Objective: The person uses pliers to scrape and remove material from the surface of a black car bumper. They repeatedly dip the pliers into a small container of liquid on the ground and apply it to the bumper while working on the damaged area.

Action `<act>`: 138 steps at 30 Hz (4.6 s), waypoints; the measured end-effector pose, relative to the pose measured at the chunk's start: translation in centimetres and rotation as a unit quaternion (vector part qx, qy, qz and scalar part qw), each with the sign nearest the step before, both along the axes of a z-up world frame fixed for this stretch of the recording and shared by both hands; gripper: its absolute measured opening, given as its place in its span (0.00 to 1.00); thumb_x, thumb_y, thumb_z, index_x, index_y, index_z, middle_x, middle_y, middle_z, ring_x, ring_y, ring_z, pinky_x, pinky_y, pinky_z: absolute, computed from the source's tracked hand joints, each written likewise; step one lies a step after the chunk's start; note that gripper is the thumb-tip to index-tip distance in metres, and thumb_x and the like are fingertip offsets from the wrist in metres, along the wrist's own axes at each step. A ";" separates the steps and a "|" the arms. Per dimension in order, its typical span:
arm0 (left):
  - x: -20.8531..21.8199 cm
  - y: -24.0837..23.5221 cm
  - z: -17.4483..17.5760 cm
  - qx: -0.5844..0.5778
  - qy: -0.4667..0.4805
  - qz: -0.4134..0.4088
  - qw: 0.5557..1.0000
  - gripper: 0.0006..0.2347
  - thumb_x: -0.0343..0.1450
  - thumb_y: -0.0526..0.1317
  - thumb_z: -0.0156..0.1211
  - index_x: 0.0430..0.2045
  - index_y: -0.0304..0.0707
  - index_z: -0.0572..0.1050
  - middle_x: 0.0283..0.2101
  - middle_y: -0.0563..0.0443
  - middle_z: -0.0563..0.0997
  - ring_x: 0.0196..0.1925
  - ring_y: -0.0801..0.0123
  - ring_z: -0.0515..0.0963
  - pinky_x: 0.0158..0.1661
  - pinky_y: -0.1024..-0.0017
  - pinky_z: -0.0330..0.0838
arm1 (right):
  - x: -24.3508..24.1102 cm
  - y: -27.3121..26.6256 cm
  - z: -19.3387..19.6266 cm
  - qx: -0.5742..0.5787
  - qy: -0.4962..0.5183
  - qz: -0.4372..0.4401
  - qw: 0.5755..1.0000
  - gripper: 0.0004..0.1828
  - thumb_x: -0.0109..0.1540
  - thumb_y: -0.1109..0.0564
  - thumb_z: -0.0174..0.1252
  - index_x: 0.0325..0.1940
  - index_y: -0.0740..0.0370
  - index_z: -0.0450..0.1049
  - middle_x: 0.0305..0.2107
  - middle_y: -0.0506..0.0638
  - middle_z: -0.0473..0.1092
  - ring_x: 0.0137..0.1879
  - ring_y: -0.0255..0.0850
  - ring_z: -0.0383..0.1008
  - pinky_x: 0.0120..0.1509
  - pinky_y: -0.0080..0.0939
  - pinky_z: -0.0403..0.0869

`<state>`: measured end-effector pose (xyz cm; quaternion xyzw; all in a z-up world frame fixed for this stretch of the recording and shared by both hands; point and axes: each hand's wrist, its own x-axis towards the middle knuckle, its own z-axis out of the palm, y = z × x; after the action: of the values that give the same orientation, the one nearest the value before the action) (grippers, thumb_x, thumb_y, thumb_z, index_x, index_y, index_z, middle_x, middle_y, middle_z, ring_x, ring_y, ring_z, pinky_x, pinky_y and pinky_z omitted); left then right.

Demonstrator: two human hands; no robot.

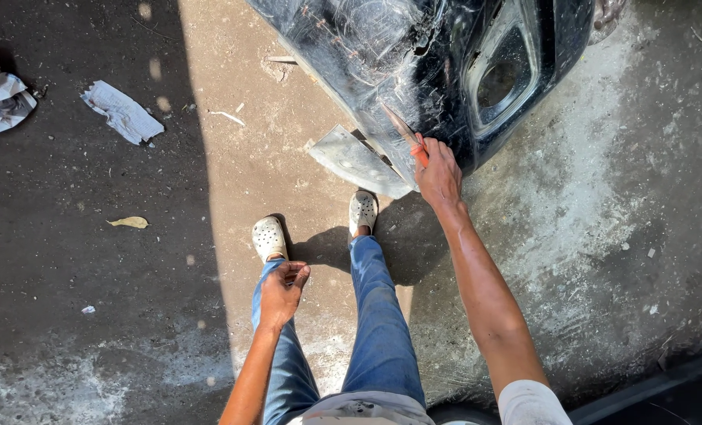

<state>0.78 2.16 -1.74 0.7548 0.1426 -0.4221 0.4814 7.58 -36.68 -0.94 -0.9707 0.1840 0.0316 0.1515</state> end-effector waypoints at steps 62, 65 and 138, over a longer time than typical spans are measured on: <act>0.3 2.7 2.2 0.020 -0.008 0.003 1.000 0.13 0.70 0.44 0.65 0.40 0.33 0.82 0.37 0.45 0.88 0.42 0.68 0.88 0.47 0.71 0.76 | 0.3 2.7 4.3 0.071 0.051 -0.064 0.994 0.18 0.65 0.54 0.60 0.60 0.56 0.71 0.46 0.60 0.73 0.49 0.63 0.74 0.49 0.59 0.72; 0.4 2.7 2.4 0.020 -0.009 0.002 1.000 0.13 0.70 0.43 0.66 0.40 0.32 0.82 0.37 0.45 0.88 0.41 0.68 0.87 0.46 0.71 0.76 | 0.1 3.2 5.5 0.079 0.052 -0.072 0.993 0.16 0.66 0.53 0.59 0.58 0.56 0.72 0.45 0.60 0.73 0.49 0.63 0.74 0.49 0.59 0.72; -12.2 -142.9 11.3 -0.154 -0.112 -0.498 0.846 0.17 0.70 0.49 0.63 0.42 0.34 0.82 0.41 0.43 0.87 0.42 0.65 0.87 0.43 0.68 0.78 | -40.3 -105.9 13.8 0.383 -0.091 -0.428 0.813 0.13 0.70 0.50 0.57 0.49 0.62 0.69 0.38 0.58 0.76 0.42 0.43 0.75 0.52 0.44 0.74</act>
<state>-11.43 -140.77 9.60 0.6827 -0.3739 -0.5344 0.3295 -32.74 -142.55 12.89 -0.6554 0.5393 -0.0570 0.5257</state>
